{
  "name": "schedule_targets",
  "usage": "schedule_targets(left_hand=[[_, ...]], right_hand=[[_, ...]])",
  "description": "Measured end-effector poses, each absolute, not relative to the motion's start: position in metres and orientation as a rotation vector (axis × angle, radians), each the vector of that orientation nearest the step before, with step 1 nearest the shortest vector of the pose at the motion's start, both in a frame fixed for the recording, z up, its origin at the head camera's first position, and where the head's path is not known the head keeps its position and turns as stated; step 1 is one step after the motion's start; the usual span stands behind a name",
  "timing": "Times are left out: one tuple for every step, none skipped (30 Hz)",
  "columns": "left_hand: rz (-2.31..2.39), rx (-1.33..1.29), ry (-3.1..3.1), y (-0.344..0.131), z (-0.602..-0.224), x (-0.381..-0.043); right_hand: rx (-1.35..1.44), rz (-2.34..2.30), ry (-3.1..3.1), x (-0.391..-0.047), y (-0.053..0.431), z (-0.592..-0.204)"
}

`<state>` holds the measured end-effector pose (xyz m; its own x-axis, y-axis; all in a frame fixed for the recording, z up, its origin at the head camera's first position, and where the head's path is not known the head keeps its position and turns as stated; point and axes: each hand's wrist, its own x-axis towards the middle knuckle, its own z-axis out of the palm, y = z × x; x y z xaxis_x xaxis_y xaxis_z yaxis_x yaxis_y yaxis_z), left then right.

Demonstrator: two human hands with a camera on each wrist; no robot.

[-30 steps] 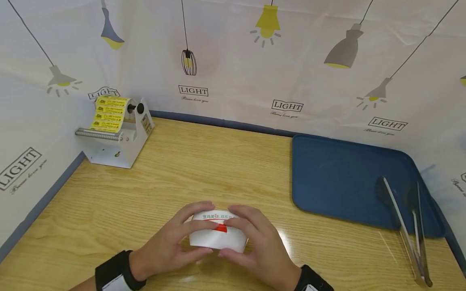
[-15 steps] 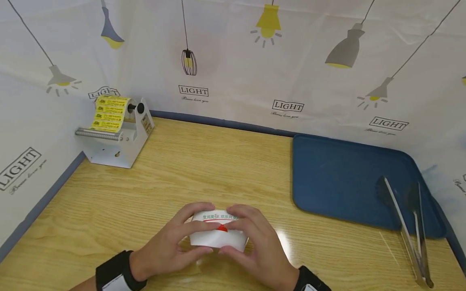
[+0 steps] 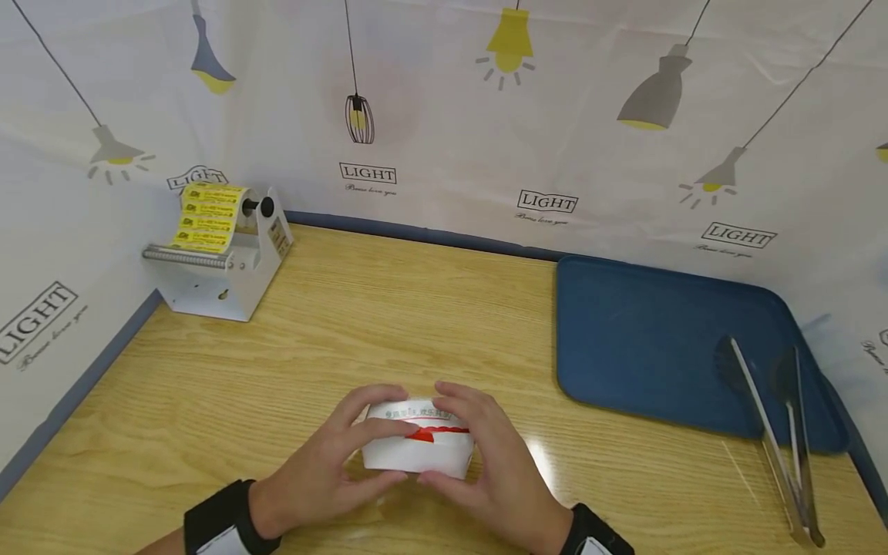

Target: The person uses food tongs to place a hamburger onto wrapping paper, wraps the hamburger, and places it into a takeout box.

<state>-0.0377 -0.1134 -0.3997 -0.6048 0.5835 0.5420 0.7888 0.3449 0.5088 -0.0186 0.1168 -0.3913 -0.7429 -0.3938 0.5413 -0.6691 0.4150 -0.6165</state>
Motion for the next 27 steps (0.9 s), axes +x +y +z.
schedule_targets(left_hand=[[-1.108, -1.231, -2.334, -0.1131, -0.3997, -0.038], [-1.107, -1.232, -2.329, -0.1129, -0.3998, -0.0382], [-1.103, -1.233, -2.326, -0.1126, -0.3997, -0.0384], [-1.103, -1.231, -2.328, -0.1124, -0.3996, -0.0386], [-1.105, -1.231, -2.334, -0.1124, -0.3995, -0.0386], [-1.104, -1.225, -2.344, -0.1123, -0.3994, -0.0386], [-1.105, -1.221, -2.354, -0.1123, -0.3993, -0.0386], [-1.107, -1.216, -2.366, -0.1122, -0.3993, -0.0385], [-1.106, -1.213, -2.371, -0.1123, -0.3995, -0.0385], [-1.106, -1.21, -2.374, -0.1124, -0.3996, -0.0385], [-1.106, -1.209, -2.374, -0.1124, -0.3997, -0.0386], [-1.108, -1.209, -2.376, -0.1126, -0.4, -0.0387], [-1.11, -1.211, -2.374, -0.1126, -0.4001, -0.0388], [-1.112, -1.211, -2.374, -0.1127, -0.4002, -0.0389], [-1.112, -1.209, -2.377, -0.1128, -0.4001, -0.0391], [-1.115, -1.206, -2.382, -0.1129, -0.3999, -0.0392], [-1.116, -1.201, -2.391, -0.113, -0.3995, -0.0393], [-1.115, -1.193, -2.401, -0.1132, -0.3991, -0.0394], [-1.113, -1.183, -2.41, -0.1135, -0.3986, -0.0395], [-1.115, -1.175, -2.417, -0.1137, -0.398, -0.0395], [-1.119, -1.168, -2.423, -0.1141, -0.3974, -0.0394], [-1.127, -1.164, -2.426, -0.1145, -0.3969, -0.0393], [-1.133, -1.161, -2.426, -0.1148, -0.3965, -0.0392], [-1.141, -1.159, -2.425, -0.1153, -0.3963, -0.0391], [-1.151, -1.157, -2.427, -0.1155, -0.396, -0.0389], [-1.165, -1.159, -2.423, -0.1157, -0.3959, -0.039], [-1.177, -1.16, -2.424, -0.116, -0.3958, -0.0389]], right_hand=[[0.914, 1.24, -2.374, -0.0182, 0.117, -0.3914], [0.906, 1.237, -2.385, -0.0177, 0.1171, -0.3917], [0.902, 1.237, -2.391, -0.0172, 0.1171, -0.3918], [0.897, 1.235, -2.395, -0.0169, 0.1168, -0.3921], [0.893, 1.234, -2.399, -0.0167, 0.1167, -0.3922], [0.891, 1.232, -2.402, -0.0167, 0.1165, -0.3924], [0.887, 1.228, -2.406, -0.0165, 0.1163, -0.3924], [0.882, 1.224, -2.411, -0.0164, 0.1162, -0.3923], [0.88, 1.22, -2.414, -0.0162, 0.1161, -0.3924], [0.878, 1.216, -2.419, -0.0162, 0.1161, -0.3924], [0.877, 1.216, -2.422, -0.0161, 0.1162, -0.3925], [0.88, 1.219, -2.42, -0.0159, 0.1163, -0.3926], [0.885, 1.231, -2.411, -0.0158, 0.1168, -0.3927], [0.882, 1.246, -2.402, -0.0158, 0.1173, -0.3928], [0.879, 1.265, -2.391, -0.0158, 0.1179, -0.393], [0.871, 1.277, -2.382, -0.0159, 0.1187, -0.3931], [0.859, 1.288, -2.374, -0.016, 0.1195, -0.3933], [0.846, 1.295, -2.365, -0.0162, 0.1203, -0.3935], [0.831, 1.308, -2.359, -0.0166, 0.121, -0.3937], [0.812, 1.31, -2.364, -0.0168, 0.1215, -0.3939], [0.802, 1.31, -2.368, -0.017, 0.122, -0.3942], [0.793, 1.308, -2.377, -0.0171, 0.1224, -0.3945], [0.787, 1.313, -2.388, -0.0171, 0.1227, -0.3948], [0.784, 1.318, -2.402, -0.017, 0.123, -0.3949], [0.786, 1.327, -2.411, -0.0167, 0.1233, -0.395], [0.788, 1.322, -2.416, -0.0165, 0.124, -0.3948], [0.792, 1.317, -2.423, -0.0159, 0.1247, -0.3944]])
